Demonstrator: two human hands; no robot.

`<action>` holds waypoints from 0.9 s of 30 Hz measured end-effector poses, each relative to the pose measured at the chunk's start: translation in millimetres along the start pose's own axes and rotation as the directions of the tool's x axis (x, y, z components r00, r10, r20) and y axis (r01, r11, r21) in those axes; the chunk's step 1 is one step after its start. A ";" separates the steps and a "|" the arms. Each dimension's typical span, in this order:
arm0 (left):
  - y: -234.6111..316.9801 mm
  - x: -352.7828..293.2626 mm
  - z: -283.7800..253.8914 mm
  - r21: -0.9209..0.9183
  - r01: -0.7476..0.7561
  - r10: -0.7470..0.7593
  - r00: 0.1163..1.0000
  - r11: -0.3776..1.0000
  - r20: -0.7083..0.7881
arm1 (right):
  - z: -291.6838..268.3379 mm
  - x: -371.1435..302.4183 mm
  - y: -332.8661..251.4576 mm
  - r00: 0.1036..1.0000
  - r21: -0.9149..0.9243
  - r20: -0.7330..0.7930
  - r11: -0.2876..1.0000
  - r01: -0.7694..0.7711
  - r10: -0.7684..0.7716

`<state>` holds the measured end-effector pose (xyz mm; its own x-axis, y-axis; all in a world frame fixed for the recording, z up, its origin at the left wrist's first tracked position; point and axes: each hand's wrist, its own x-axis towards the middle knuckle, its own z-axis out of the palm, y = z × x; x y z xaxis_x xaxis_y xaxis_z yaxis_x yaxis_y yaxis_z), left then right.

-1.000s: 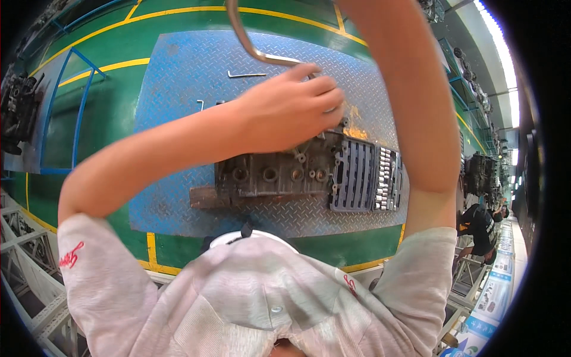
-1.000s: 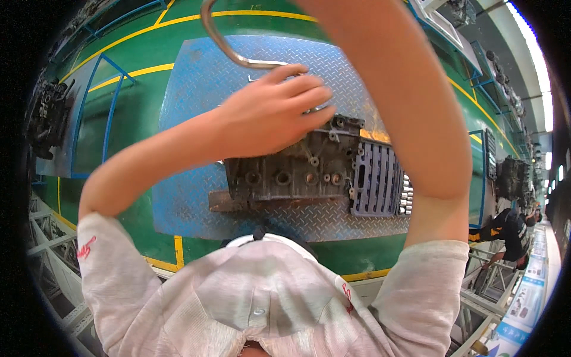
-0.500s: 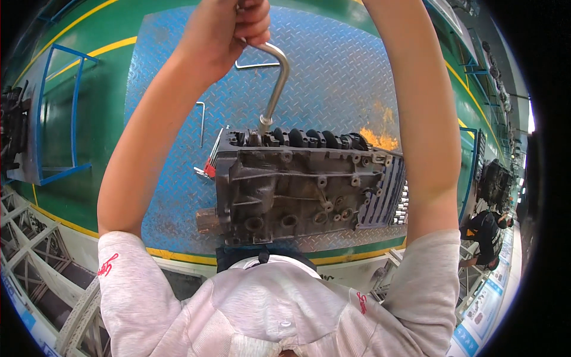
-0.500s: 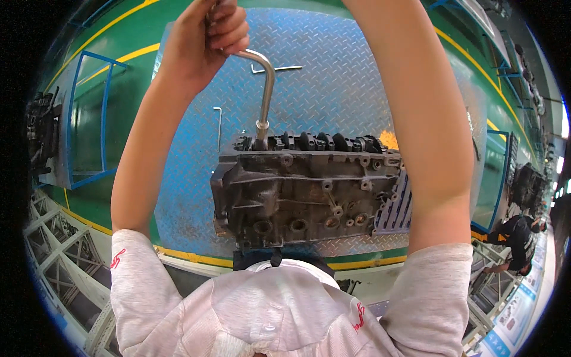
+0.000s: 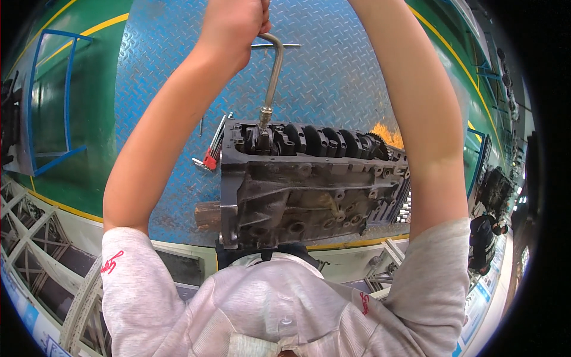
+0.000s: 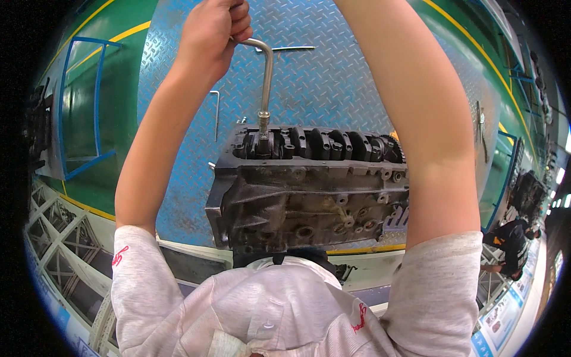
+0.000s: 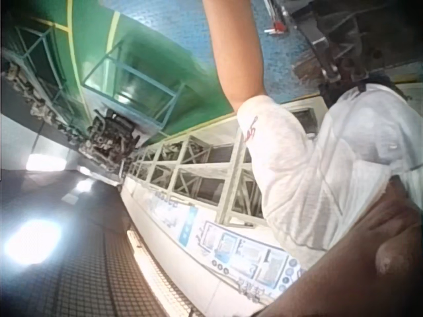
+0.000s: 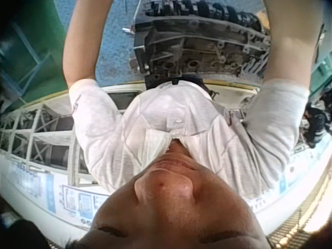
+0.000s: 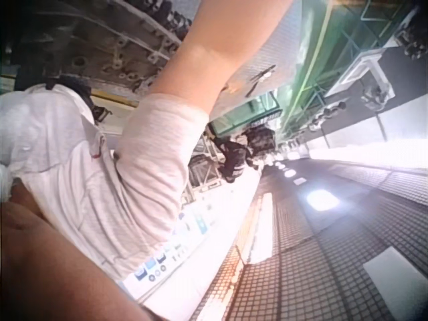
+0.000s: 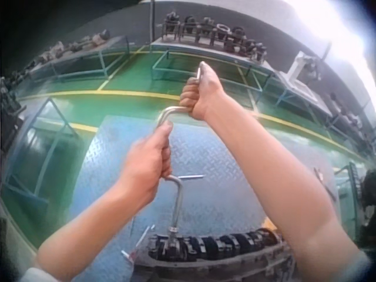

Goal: Disassembling the main bearing caps of an engine block using a speed handle wrench.

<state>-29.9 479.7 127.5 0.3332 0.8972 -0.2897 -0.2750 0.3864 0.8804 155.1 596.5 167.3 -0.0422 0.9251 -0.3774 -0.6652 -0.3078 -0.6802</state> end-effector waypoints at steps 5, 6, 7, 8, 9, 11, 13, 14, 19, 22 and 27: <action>-2.0 13.0 6.7 -0.009 0.010 -0.011 1.000 1.000 -0.022 | -13.0 28.6 1.6 0.997 0.022 -0.056 0.999 -0.048 0.049; -2.9 15.9 8.0 0.002 0.007 -0.007 0.999 1.000 -0.031 | -17.5 33.8 2.0 0.996 0.027 -0.066 0.998 -0.052 0.054; -4.3 18.8 9.2 0.015 0.017 -0.017 0.999 1.000 -0.048 | -22.3 38.5 2.8 0.995 0.031 -0.076 0.998 -0.054 0.057; -6.8 21.4 9.8 0.026 0.031 -0.029 0.997 0.999 -0.065 | -27.3 42.5 4.3 0.993 0.060 -0.076 0.994 -0.088 0.092; -9.6 24.4 9.9 0.037 0.043 -0.040 0.996 0.998 -0.082 | -32.5 45.8 6.6 0.989 0.088 -0.074 0.989 -0.120 0.127; -16.6 30.2 8.0 0.027 0.053 -0.051 0.995 0.998 -0.080 | -41.3 50.9 12.8 0.985 0.091 -0.098 0.987 -0.134 0.143; -24.1 36.6 5.1 0.011 0.075 -0.074 0.995 0.997 -0.069 | -48.6 54.6 21.0 0.983 0.040 -0.153 0.995 -0.095 0.100; -27.3 39.9 3.1 0.000 0.093 -0.093 0.994 0.996 -0.059 | -51.6 57.0 26.0 0.978 0.063 -0.162 0.990 -0.124 0.132; -38.3 51.8 -6.1 -0.020 0.114 -0.115 0.992 0.993 -0.059 | -62.9 81.7 41.5 0.950 0.101 -0.208 0.971 -0.216 0.233; -46.6 60.0 -7.9 0.135 0.002 0.007 0.998 0.991 -0.068 | -76.3 99.3 35.7 0.949 0.159 -0.199 0.964 -0.213 0.243; -68.7 92.0 -23.2 0.153 0.071 -0.063 0.996 0.986 -0.057 | -98.7 97.4 17.3 0.963 0.104 -0.065 0.961 -0.254 0.262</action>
<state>-1.2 540.7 31.6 0.2980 0.8819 -0.3654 -0.1090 0.4117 0.9048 213.1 659.3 56.7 -0.1662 0.7956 -0.5826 -0.7065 -0.5082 -0.4925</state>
